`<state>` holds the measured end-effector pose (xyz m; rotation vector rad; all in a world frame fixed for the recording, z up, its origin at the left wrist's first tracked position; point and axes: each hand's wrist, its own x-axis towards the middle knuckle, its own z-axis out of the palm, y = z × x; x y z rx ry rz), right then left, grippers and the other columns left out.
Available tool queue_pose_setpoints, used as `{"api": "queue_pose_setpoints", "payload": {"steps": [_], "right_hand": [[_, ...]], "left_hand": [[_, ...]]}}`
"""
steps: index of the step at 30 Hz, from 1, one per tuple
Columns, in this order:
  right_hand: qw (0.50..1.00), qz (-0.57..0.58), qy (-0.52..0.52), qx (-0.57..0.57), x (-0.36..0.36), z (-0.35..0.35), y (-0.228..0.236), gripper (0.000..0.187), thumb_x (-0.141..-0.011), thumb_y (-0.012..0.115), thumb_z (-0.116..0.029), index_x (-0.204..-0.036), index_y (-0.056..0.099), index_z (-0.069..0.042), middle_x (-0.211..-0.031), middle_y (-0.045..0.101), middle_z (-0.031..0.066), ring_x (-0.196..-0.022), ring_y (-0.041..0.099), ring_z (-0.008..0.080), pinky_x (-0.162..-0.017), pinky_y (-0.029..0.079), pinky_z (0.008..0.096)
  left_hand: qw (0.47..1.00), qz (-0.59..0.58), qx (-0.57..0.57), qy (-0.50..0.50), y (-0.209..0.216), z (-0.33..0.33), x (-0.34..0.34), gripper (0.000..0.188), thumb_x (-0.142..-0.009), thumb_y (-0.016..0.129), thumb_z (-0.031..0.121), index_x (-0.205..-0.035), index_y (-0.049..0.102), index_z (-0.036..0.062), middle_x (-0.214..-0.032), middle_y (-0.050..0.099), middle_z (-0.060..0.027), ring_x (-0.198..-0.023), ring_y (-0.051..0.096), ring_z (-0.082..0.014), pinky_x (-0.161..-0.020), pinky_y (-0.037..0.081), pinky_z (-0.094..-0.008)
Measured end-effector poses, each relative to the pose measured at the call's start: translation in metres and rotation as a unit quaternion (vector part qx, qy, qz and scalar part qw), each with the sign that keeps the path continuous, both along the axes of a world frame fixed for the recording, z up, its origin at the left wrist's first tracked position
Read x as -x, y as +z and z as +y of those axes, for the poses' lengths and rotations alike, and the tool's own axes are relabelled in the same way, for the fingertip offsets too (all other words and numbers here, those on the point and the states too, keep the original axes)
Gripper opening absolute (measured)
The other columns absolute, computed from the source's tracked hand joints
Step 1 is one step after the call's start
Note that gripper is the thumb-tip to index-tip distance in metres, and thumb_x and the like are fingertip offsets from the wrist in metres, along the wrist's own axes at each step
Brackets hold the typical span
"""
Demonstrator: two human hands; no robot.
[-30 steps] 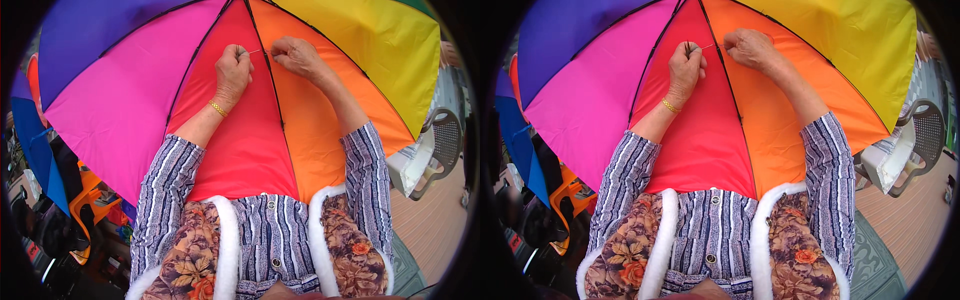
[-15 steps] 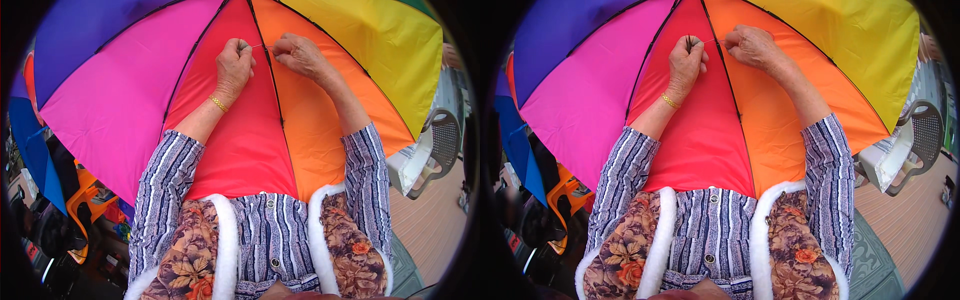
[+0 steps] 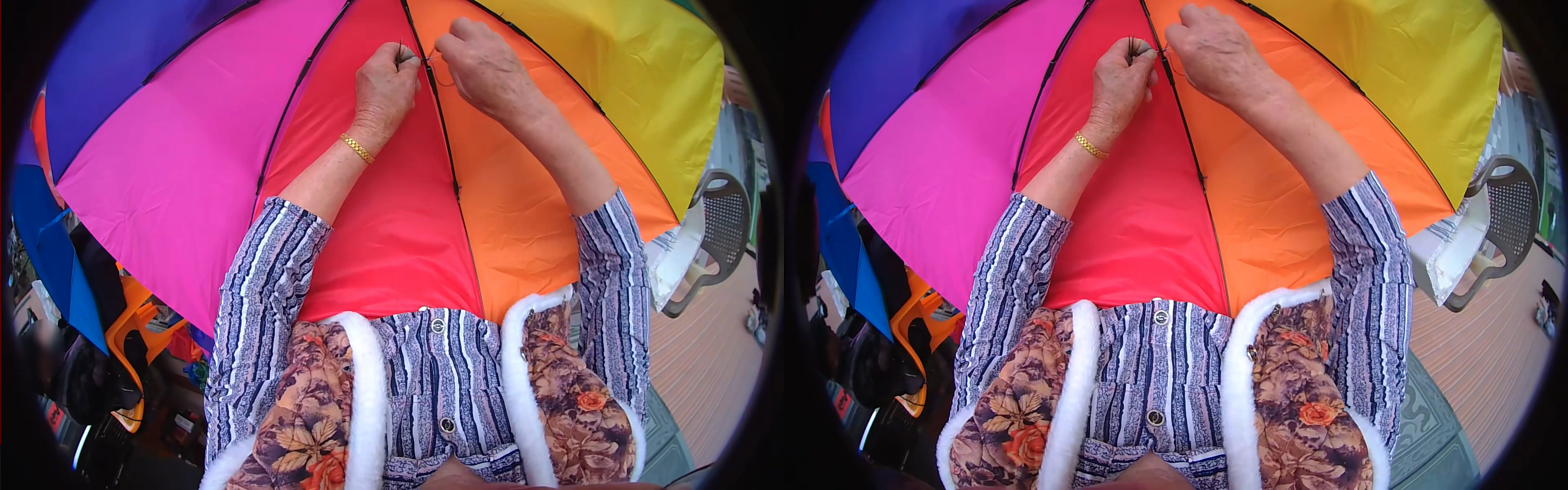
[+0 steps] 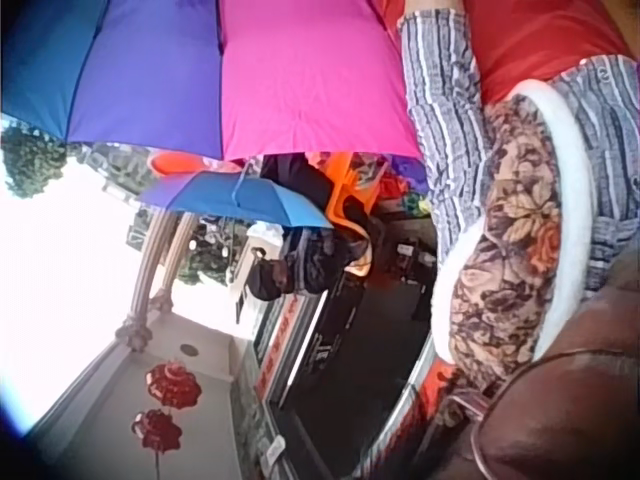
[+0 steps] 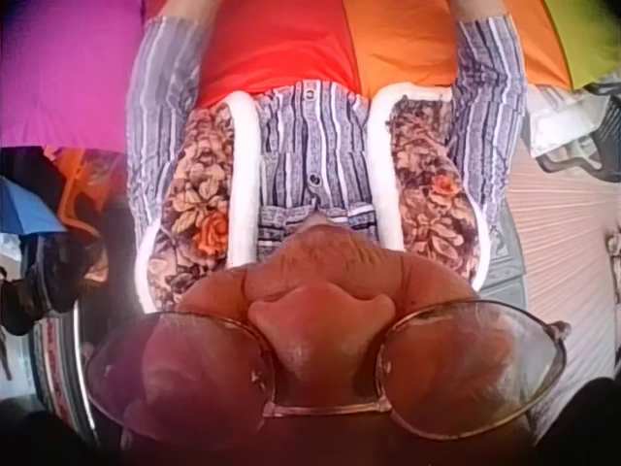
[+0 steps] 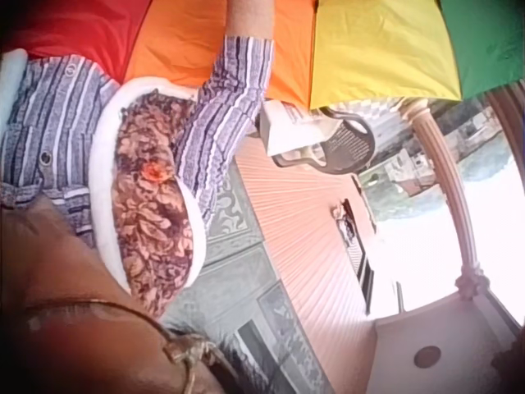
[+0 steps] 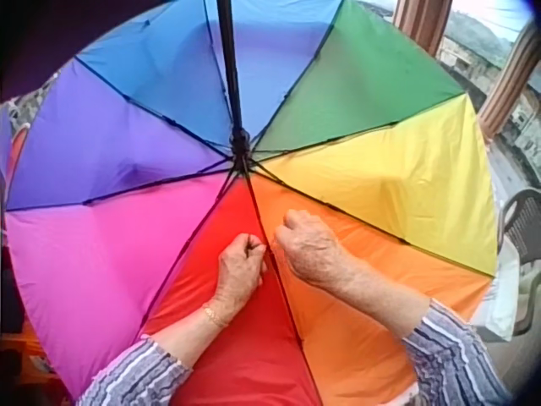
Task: Marking and repairing the internal structure of a rainbow-colored umbrella using a marker and thread.
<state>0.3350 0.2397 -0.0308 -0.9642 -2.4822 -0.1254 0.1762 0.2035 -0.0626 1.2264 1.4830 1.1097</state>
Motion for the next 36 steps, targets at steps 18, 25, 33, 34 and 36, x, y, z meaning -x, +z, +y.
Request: {"api": "queue_pose_setpoints", "payload": {"steps": [18,25,33,34,36], "right_hand": [[0.997,0.038,-0.039,0.05,-0.008,0.002,-0.03,0.005,-0.079,0.057,-0.005,-0.08,0.062,-0.003,-0.082,0.06,0.0133,-0.08,0.06,0.0295,-0.068,0.048,0.0354],[0.993,0.107,-0.048,0.02,-0.031,-0.013,-0.034,0.003,-0.073,0.055,-0.004,-0.07,0.056,-0.006,-0.078,0.052,0.0118,-0.077,0.054,0.0323,-0.065,0.046,0.0404],[0.989,0.099,-0.106,-0.025,-0.081,-0.015,-0.024,0.004,-0.076,0.055,-0.004,-0.073,0.056,-0.005,-0.08,0.056,0.0121,-0.071,0.055,0.0332,-0.064,0.046,0.0384],[0.985,0.112,-0.128,-0.019,-0.09,-0.014,-0.019,0.004,-0.078,0.055,-0.005,-0.074,0.057,-0.006,-0.079,0.056,0.0105,-0.071,0.057,0.0304,-0.063,0.046,0.0373],[0.979,0.146,-0.143,-0.028,-0.107,-0.011,-0.01,0.003,-0.081,0.058,-0.005,-0.08,0.061,-0.004,-0.082,0.06,0.0092,-0.076,0.06,0.0248,-0.067,0.048,0.0322]], "left_hand": [[1.0,-0.018,0.007,-0.001,-0.017,0.0,-0.021,0.009,-0.085,0.055,0.011,-0.081,0.056,0.0026,-0.059,0.056,-0.0036,-0.044,0.052,-0.0099,-0.042,0.044,-0.0252],[0.997,-0.074,0.006,0.001,-0.02,-0.014,-0.028,0.009,-0.088,0.057,0.012,-0.085,0.055,0.0041,-0.063,0.058,-0.0033,-0.043,0.05,-0.0079,-0.041,0.04,-0.0216],[0.981,-0.191,-0.019,0.016,-0.035,-0.007,-0.008,0.007,-0.09,0.056,0.011,-0.088,0.054,0.0047,-0.066,0.06,-0.0044,-0.043,0.05,-0.008,-0.04,0.04,-0.0204],[0.981,-0.194,-0.015,0.015,-0.032,-0.005,-0.004,0.007,-0.09,0.056,0.011,-0.088,0.055,0.0046,-0.066,0.06,-0.0045,-0.043,0.05,-0.0081,-0.04,0.04,-0.0205],[0.983,-0.182,-0.016,0.028,-0.026,-0.01,0.007,0.007,-0.09,0.055,0.011,-0.087,0.054,0.0048,-0.066,0.06,-0.0047,-0.043,0.05,-0.0083,-0.04,0.04,-0.0206]]}}
